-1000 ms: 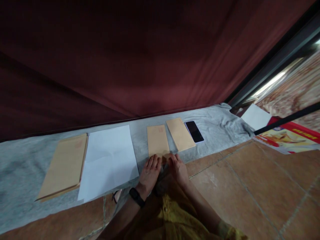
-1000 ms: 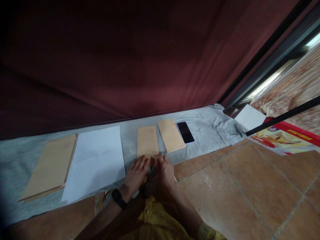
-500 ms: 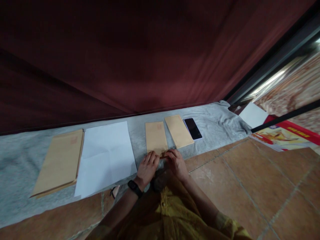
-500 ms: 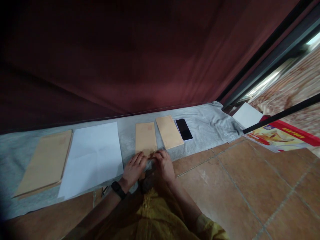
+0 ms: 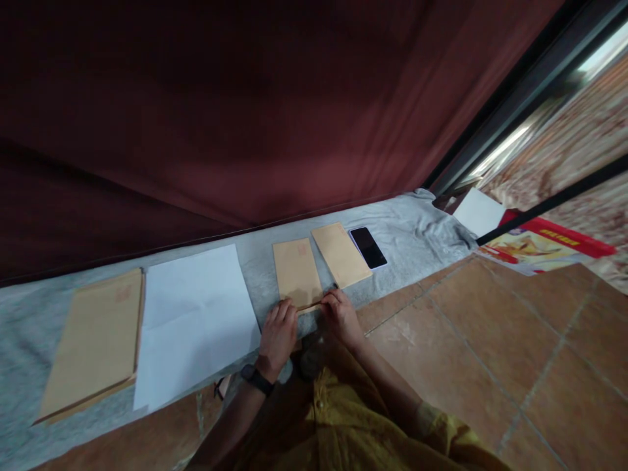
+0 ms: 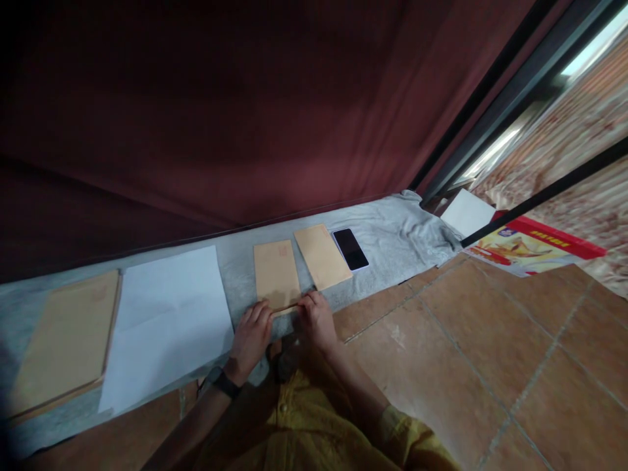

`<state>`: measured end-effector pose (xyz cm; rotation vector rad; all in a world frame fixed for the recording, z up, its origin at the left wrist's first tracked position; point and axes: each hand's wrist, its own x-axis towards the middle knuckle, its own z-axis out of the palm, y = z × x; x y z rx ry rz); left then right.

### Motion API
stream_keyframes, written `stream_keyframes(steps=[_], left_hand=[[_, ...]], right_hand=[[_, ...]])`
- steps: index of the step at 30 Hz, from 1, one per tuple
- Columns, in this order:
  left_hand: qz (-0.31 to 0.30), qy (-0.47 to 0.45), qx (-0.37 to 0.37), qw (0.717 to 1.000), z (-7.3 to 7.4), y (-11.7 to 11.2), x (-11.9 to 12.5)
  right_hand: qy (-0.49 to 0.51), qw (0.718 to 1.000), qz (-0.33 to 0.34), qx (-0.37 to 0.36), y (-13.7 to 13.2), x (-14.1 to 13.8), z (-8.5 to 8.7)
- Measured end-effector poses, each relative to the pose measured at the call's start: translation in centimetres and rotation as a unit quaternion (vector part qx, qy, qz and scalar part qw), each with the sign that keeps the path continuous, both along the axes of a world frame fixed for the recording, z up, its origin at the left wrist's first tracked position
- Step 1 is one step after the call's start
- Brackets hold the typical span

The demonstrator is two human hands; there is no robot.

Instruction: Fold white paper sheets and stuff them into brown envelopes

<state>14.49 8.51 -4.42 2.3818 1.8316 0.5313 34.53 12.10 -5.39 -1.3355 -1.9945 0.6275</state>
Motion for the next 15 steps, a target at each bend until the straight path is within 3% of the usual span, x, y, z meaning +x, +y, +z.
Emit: stream_keyframes(steps=[15], left_hand=[[0.034,0.010,0.015,0.999,0.20,0.31,0.37]], right_hand=[[-0.008,1.000,-0.020,0.000,0.24,-0.38,0.68]])
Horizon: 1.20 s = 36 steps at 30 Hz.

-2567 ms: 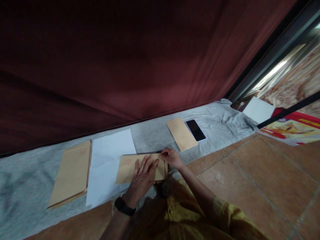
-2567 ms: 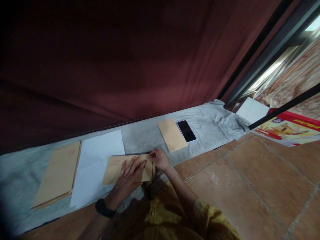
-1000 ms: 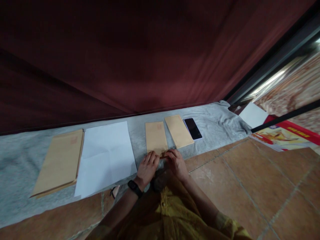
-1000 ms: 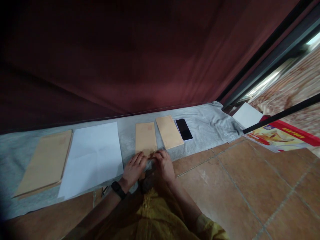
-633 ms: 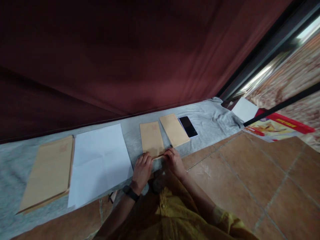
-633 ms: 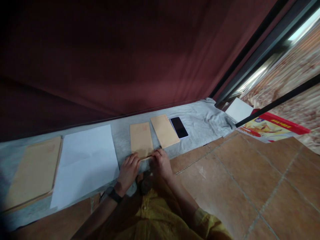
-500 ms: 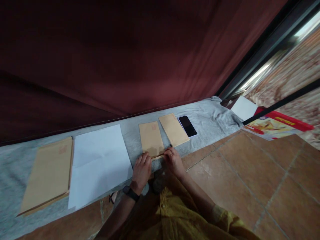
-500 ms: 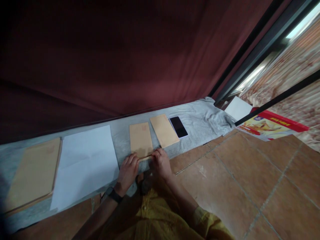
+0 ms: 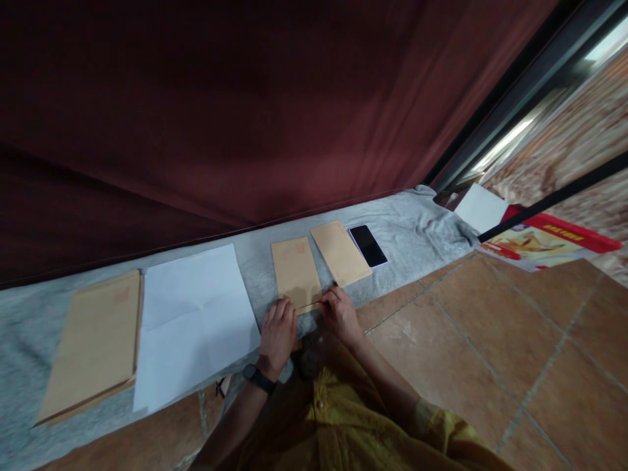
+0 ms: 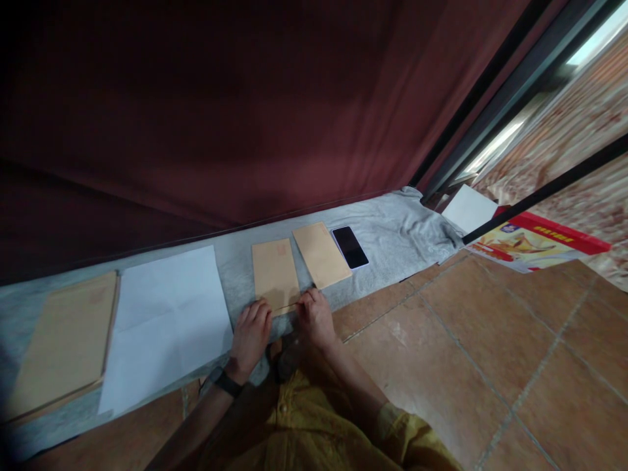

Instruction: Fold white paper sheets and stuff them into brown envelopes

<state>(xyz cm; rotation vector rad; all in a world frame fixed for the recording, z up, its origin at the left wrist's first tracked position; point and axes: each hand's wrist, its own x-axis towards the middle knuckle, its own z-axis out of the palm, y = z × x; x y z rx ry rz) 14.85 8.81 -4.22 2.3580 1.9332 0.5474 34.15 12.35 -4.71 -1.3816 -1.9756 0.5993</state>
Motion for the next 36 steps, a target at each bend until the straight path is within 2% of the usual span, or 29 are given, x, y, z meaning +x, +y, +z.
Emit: stream_keyframes(steps=[3,6,10,16,21,25,29,36], left_hand=[[-0.012,0.033,-0.009,0.999,0.2,-0.3,0.0],[-0.060,0.057,-0.010,0.996,0.1,-1.0,0.4],[-0.124,0.064,-0.002,0.990,-0.7,-2.0,1.2],[-0.141,0.059,0.010,0.988,-2.2,-2.6,1.5],[-0.143,0.058,0.019,0.988,-3.9,-3.0,1.0],[-0.132,0.039,0.024,0.990,-5.0,-3.4,0.9],[-0.124,0.015,0.023,0.992,-4.8,-3.7,0.9],[-0.080,0.054,0.025,0.995,-2.9,-4.5,0.9]], right_hand=[[0.002,1.000,-0.005,0.000,0.0,-0.1,0.1],[0.008,1.000,-0.005,0.001,0.1,-0.1,-0.1],[-0.001,1.000,-0.008,-0.001,0.3,0.0,-0.3],[-0.036,0.999,-0.016,-0.003,-0.9,-0.8,0.5],[-0.003,0.995,0.100,0.000,-3.1,-2.1,0.6],[-0.019,0.991,0.135,-0.004,-4.0,-2.5,0.3],[-0.057,0.986,0.157,0.010,-4.1,-1.9,0.2],[-0.117,0.980,0.154,0.038,-4.2,-0.9,-0.2]])
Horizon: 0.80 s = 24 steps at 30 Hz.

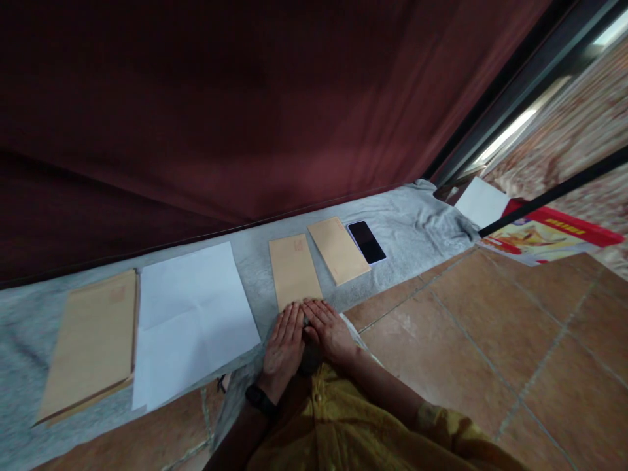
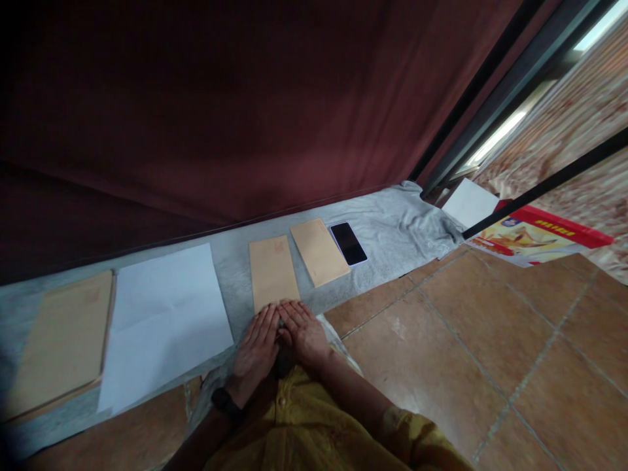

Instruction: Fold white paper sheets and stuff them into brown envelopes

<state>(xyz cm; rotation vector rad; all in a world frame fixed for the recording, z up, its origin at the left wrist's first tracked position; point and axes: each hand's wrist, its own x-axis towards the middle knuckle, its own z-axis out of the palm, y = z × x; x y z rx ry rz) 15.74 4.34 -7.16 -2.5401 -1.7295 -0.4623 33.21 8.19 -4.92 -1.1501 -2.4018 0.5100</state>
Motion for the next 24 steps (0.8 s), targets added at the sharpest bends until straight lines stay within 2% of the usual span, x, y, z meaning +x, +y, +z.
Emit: stream_keyframes(steps=[6,14,24], left_hand=[[0.032,0.034,0.013,0.999,0.2,-0.5,-0.3],[0.057,0.012,0.019,0.998,0.0,-1.1,-1.3],[0.074,0.008,0.011,0.997,0.2,-1.4,-1.4]], right_hand=[[-0.036,0.999,-0.004,0.027,0.0,0.4,-0.2],[-0.047,0.998,-0.027,0.039,0.1,2.1,-0.7],[-0.045,0.997,-0.054,0.016,0.1,3.2,0.5]])
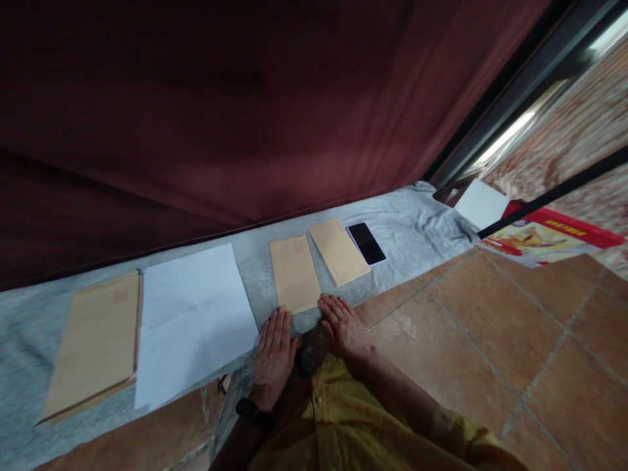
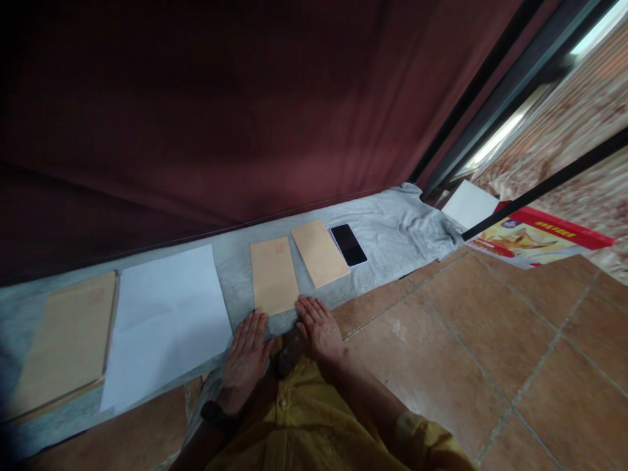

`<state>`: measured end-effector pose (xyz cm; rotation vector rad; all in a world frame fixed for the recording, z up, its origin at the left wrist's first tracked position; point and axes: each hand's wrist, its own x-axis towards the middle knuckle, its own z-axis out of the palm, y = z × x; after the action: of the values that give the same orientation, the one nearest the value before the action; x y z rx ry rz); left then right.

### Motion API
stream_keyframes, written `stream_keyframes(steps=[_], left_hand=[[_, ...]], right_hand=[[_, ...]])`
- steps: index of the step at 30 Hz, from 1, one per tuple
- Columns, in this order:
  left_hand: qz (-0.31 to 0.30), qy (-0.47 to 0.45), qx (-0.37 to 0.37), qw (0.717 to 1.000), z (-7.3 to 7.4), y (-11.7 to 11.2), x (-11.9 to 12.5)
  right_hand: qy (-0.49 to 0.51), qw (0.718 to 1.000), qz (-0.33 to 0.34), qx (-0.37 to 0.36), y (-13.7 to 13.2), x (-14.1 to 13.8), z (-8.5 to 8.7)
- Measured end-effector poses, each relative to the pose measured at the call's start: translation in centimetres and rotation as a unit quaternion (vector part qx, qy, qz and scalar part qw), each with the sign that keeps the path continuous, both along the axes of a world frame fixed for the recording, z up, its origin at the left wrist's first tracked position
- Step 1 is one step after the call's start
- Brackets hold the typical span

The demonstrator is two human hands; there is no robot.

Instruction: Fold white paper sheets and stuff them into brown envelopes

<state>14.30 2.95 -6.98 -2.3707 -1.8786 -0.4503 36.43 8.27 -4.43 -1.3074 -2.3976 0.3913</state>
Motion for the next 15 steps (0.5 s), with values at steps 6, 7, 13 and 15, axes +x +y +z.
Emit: stream_keyframes(steps=[6,7,13,15], left_hand=[[0.012,0.012,-0.029,0.999,0.5,0.0,0.3],[0.014,0.017,-0.033,0.999,0.7,0.0,0.4],[0.015,0.042,-0.044,0.998,1.2,-0.1,0.5],[0.013,0.039,-0.045,0.998,1.2,-0.2,0.4]], right_hand=[[0.001,1.000,0.008,0.003,-0.3,-1.8,0.1],[0.001,1.000,0.022,0.003,-0.4,-2.4,0.0],[-0.005,0.996,0.094,-0.011,-0.7,-5.3,-0.8],[-0.008,0.996,0.093,-0.012,-0.8,-5.3,-0.9]])
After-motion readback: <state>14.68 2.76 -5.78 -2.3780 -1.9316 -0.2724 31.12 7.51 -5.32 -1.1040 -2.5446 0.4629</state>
